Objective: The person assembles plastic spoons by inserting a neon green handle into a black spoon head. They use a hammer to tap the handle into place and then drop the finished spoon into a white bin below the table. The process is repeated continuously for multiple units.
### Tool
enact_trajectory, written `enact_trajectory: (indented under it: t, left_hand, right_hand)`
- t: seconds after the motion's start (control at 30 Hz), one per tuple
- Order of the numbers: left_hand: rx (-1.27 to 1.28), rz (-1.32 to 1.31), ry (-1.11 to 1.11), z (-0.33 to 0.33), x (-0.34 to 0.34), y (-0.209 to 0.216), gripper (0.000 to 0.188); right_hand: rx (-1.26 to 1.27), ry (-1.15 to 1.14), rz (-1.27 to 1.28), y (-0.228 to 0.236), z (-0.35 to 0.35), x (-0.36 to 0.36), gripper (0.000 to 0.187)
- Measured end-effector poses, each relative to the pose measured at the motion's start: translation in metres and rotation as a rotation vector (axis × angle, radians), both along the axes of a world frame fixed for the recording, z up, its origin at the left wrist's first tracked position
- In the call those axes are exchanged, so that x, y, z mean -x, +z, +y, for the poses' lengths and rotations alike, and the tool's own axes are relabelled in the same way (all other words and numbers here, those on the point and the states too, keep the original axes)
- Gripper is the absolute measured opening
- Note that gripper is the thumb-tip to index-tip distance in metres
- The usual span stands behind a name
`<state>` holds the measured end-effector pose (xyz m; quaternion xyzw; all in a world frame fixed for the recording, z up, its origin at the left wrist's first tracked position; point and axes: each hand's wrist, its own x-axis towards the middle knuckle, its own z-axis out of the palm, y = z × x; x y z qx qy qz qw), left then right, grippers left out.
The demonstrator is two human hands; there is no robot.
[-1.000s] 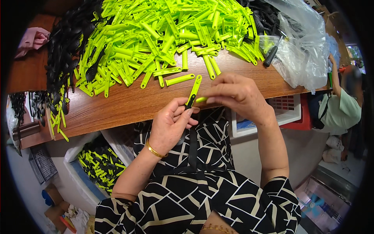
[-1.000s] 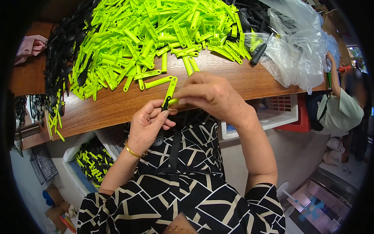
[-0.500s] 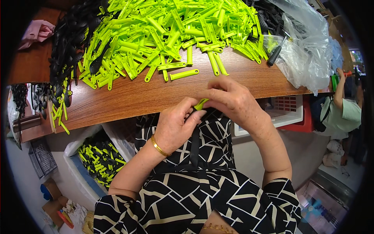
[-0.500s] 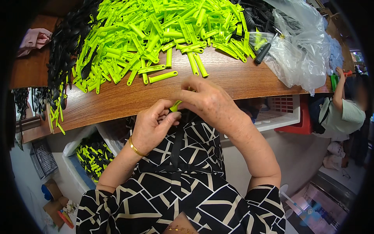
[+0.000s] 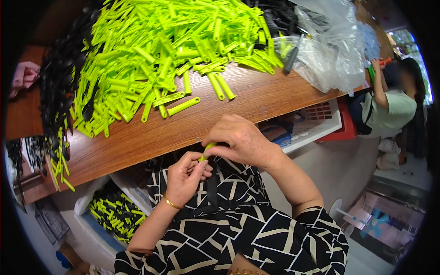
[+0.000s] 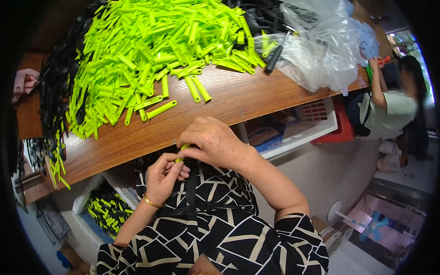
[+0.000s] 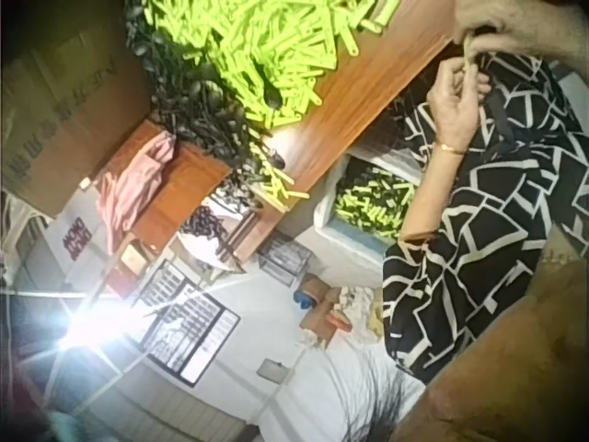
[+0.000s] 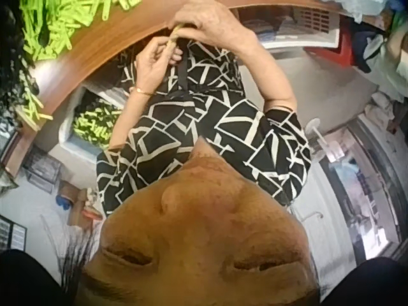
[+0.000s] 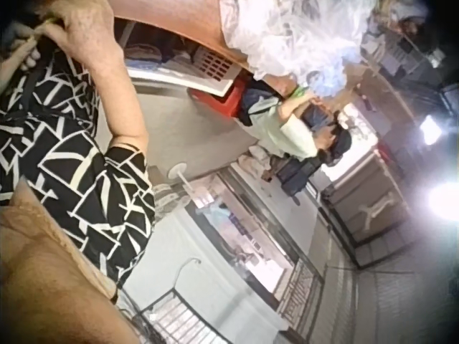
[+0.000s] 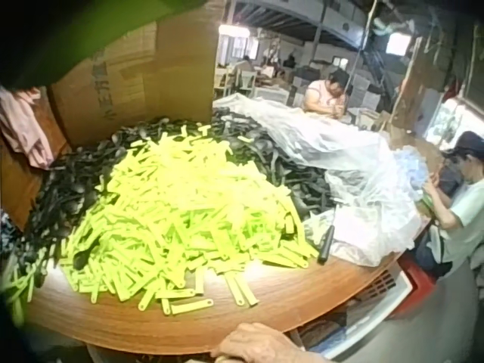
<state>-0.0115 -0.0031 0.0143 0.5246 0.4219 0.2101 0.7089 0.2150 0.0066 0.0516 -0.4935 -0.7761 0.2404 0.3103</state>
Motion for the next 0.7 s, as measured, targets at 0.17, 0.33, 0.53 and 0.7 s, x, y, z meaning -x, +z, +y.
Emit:
enact_trajectory:
  t: [0.17, 0.33, 0.53, 0.7]
  left_hand:
    - [0.228, -0.154, 0.197, 0.001, -0.002, -0.014, 0.024]
    - [0.349, -0.193, 0.200, 0.001, -0.020, -0.015, 0.034]
    - [0.397, -0.161, 0.167, 0.007, -0.032, -0.012, 0.045]
    - [0.395, -0.159, 0.183, 0.011, -0.038, -0.011, 0.045]
  right_hand:
    - [-0.179, -0.671, 0.083, -0.001, 0.025, -0.087, 0.016]
    - [-0.120, -0.969, -0.375, -0.021, 0.044, -0.194, 0.053]
    - [0.121, -1.003, 0.173, -0.013, 0.050, -0.207, 0.076]
    - [0.178, -0.906, 1.206, -0.031, 0.022, -0.238, 0.061]
